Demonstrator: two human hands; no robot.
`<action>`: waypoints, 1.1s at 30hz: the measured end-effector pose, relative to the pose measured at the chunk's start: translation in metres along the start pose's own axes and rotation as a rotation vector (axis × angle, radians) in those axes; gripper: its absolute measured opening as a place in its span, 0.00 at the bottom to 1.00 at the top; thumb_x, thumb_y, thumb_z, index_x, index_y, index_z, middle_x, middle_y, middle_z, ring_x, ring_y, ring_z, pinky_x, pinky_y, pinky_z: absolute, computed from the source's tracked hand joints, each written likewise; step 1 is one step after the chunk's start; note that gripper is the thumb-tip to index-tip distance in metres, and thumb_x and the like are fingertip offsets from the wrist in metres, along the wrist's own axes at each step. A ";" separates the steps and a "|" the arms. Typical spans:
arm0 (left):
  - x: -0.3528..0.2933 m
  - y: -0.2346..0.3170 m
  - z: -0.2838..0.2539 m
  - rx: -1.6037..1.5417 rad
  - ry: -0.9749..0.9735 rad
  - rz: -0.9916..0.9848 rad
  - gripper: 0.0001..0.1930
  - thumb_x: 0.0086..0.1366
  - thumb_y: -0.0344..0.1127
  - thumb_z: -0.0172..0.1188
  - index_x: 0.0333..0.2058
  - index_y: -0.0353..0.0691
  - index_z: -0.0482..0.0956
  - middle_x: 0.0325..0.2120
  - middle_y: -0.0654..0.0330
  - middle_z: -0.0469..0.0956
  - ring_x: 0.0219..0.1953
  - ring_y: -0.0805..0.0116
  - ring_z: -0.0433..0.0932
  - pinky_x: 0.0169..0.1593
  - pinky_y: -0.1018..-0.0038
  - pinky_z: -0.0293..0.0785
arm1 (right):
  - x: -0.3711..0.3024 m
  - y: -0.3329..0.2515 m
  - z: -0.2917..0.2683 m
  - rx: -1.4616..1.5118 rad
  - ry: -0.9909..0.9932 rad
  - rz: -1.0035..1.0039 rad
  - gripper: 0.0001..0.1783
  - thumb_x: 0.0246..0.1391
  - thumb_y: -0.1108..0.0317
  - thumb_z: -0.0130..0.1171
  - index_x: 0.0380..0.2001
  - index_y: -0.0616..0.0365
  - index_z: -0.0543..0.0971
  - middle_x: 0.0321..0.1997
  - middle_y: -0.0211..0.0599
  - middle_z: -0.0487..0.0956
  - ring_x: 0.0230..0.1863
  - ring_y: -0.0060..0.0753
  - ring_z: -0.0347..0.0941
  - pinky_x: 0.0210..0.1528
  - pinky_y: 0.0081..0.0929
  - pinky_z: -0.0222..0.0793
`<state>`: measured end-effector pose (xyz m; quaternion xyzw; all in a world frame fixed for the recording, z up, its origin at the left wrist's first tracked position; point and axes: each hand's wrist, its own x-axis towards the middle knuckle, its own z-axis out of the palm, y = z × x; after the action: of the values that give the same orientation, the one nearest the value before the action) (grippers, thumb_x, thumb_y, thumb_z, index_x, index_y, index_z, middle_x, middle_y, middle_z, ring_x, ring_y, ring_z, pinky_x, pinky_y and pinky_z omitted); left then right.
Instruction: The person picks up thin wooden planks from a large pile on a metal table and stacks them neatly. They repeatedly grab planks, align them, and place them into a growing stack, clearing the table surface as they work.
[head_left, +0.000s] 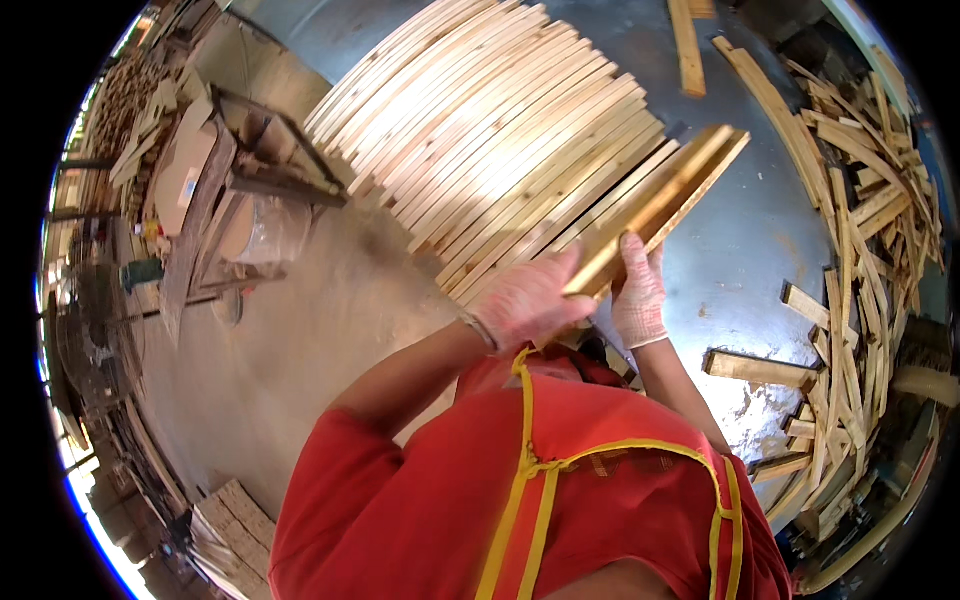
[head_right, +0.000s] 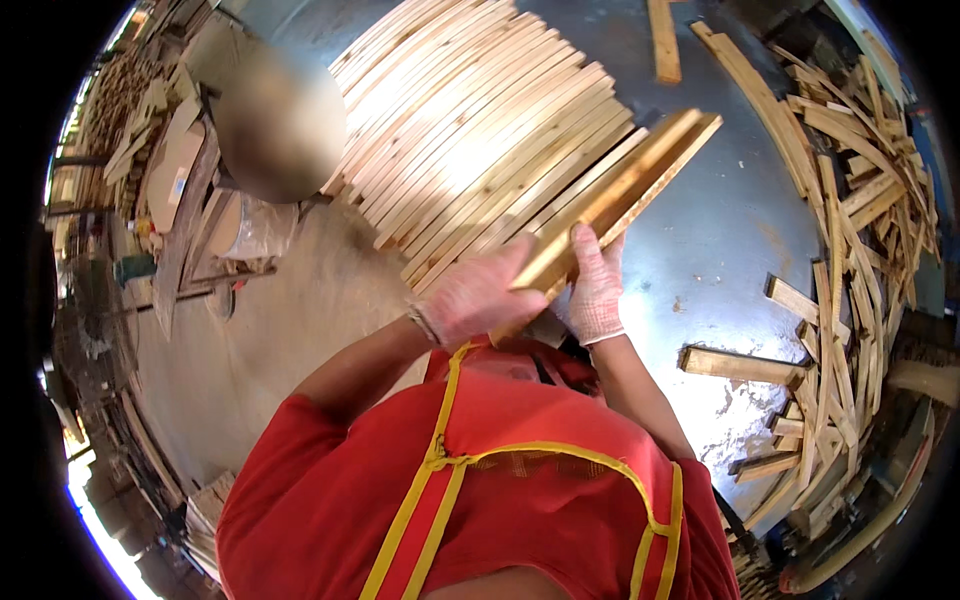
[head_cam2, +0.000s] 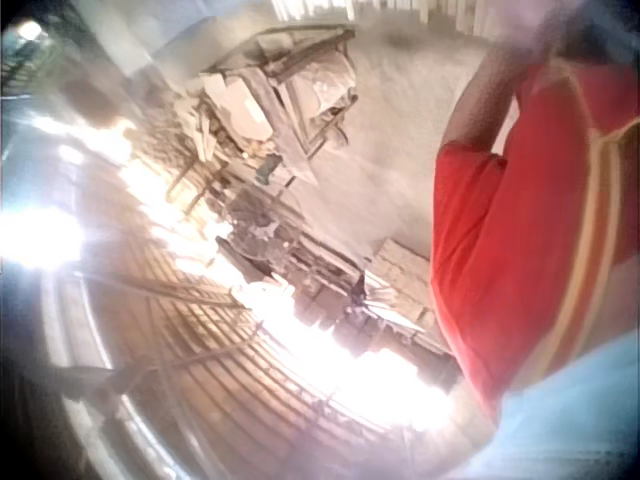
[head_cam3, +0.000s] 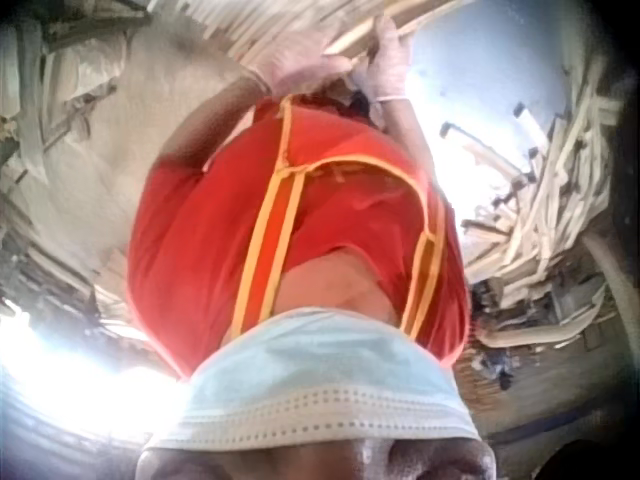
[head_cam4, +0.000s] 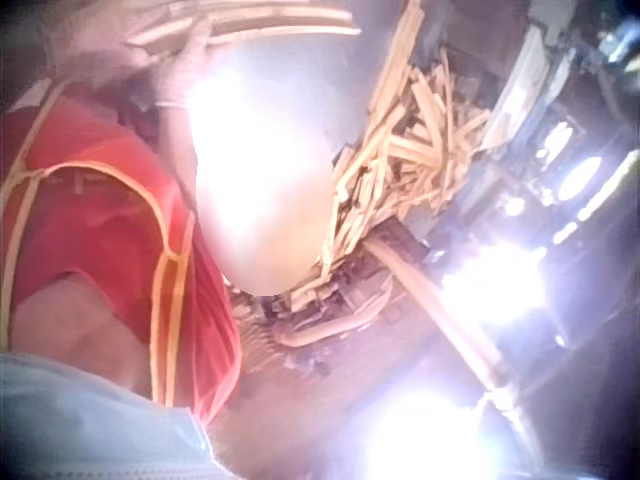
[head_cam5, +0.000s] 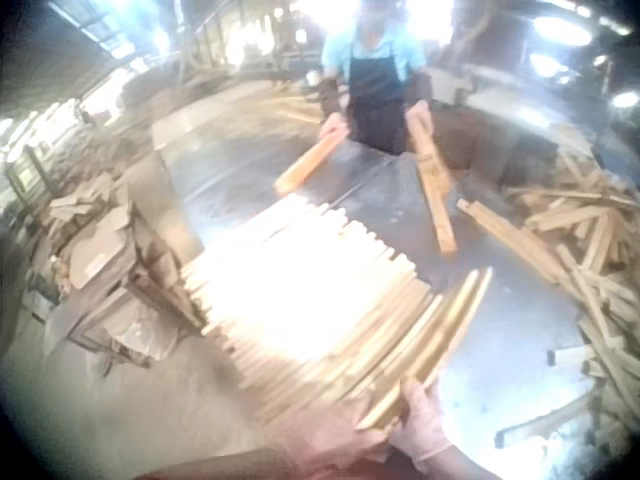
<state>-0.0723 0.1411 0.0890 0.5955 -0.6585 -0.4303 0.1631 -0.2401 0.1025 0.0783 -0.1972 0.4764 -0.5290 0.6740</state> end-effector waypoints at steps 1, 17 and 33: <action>-0.005 0.006 0.016 0.163 0.149 0.140 0.33 0.63 0.54 0.67 0.58 0.37 0.72 0.37 0.44 0.82 0.43 0.46 0.83 0.50 0.55 0.79 | 0.007 0.007 -0.012 0.025 -0.092 0.088 0.35 0.63 0.63 0.67 0.68 0.47 0.63 0.56 0.36 0.73 0.58 0.35 0.70 0.61 0.41 0.73; -0.120 -0.190 0.018 -1.401 0.414 -0.780 0.20 0.70 0.54 0.69 0.43 0.42 0.84 0.33 0.64 0.83 0.32 0.72 0.78 0.39 0.69 0.77 | 0.060 0.062 -0.031 -0.231 0.167 0.146 0.46 0.54 0.72 0.73 0.74 0.51 0.63 0.55 0.37 0.79 0.53 0.38 0.76 0.57 0.39 0.75; -0.033 -0.047 -0.092 -0.340 -0.056 -0.378 0.37 0.69 0.36 0.67 0.73 0.35 0.63 0.36 0.61 0.78 0.34 0.75 0.76 0.38 0.73 0.78 | 0.042 0.025 -0.014 -0.216 0.212 0.050 0.45 0.62 0.77 0.64 0.78 0.48 0.58 0.55 0.36 0.77 0.52 0.34 0.75 0.56 0.34 0.76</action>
<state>0.0325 0.1413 0.1163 0.6600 -0.4579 -0.5739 0.1591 -0.2395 0.0775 0.0343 -0.1998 0.6037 -0.4755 0.6079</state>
